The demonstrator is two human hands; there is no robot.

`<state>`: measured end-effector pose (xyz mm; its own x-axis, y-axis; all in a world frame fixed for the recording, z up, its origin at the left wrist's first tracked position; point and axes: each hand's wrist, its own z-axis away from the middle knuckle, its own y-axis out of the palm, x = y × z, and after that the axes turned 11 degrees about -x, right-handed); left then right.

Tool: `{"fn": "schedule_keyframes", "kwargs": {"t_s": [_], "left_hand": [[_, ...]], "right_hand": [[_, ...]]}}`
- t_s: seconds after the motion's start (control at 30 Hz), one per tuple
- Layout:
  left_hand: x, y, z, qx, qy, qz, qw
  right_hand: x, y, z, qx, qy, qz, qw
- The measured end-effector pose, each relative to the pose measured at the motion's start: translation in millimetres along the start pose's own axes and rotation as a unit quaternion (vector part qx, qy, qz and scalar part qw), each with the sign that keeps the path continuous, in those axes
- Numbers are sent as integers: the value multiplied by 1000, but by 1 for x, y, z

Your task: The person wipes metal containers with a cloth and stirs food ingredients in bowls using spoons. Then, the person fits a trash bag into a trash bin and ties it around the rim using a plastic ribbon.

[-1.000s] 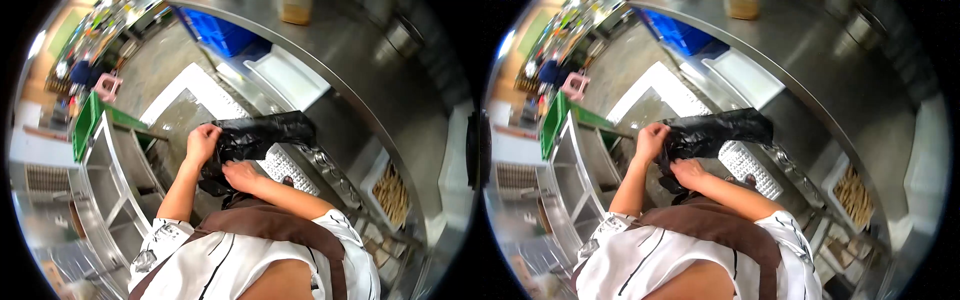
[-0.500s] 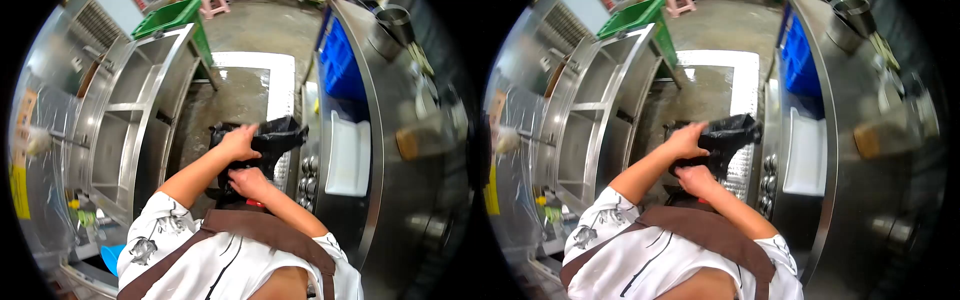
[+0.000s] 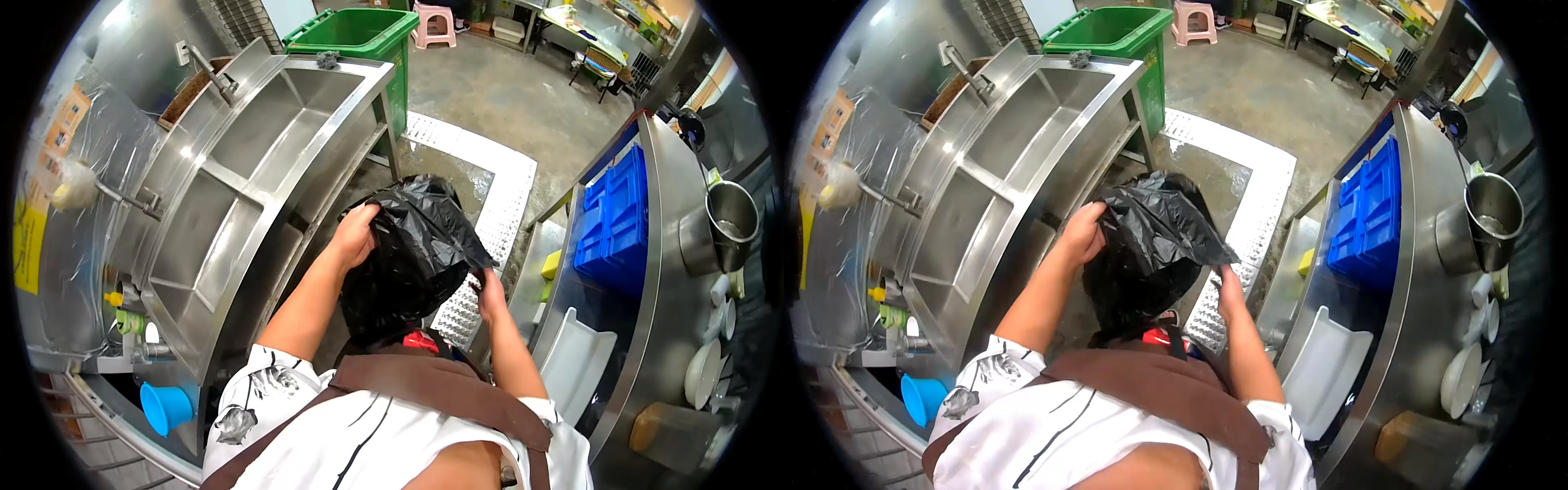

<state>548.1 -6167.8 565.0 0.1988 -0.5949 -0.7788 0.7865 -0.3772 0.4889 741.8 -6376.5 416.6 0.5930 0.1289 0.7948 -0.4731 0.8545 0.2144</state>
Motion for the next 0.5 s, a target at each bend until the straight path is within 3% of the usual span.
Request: {"fn": "schedule_keyframes", "kwargs": {"t_s": [0.03, 0.07, 0.17, 0.2, 0.23, 0.27, 0.3, 0.33, 0.4, 0.43, 0.5], "left_hand": [[0, 7, -15, 21, -16, 43, 999], [1, 15, -28, 18, -24, 45, 999], [1, 32, -70, 10, -50, 49, 997], [-2, 39, -78, 8, -52, 47, 998], [-8, 48, -88, -2, -37, -15, 999], [-12, 57, -96, -14, -23, -75, 997], [-20, 60, -105, -55, -32, -202, 977], [-31, 73, -101, -48, 72, -364, 927], [-48, 89, -98, -66, 225, -508, 829], [-57, 106, -91, -58, 255, -511, 819], [-80, 147, -71, -30, 321, -514, 795]], "right_hand": [[15, 15, -12, 28, -17, -41, 999], [36, 29, -26, 61, 56, -103, 991], [97, 66, -47, 157, -5, -77, 985], [121, 77, -56, 211, 50, -238, 947], [147, 94, -64, 252, 39, -267, 929], [164, 100, -91, 164, 79, -215, 960], [175, 104, -126, 176, 17, -136, 975], [183, 103, -153, 191, -45, -51, 979], [241, 118, -127, 176, -29, -112, 978], [235, 121, -168, 207, -80, -97, 970], [247, 138, -184, 238, -90, -145, 956]]}}
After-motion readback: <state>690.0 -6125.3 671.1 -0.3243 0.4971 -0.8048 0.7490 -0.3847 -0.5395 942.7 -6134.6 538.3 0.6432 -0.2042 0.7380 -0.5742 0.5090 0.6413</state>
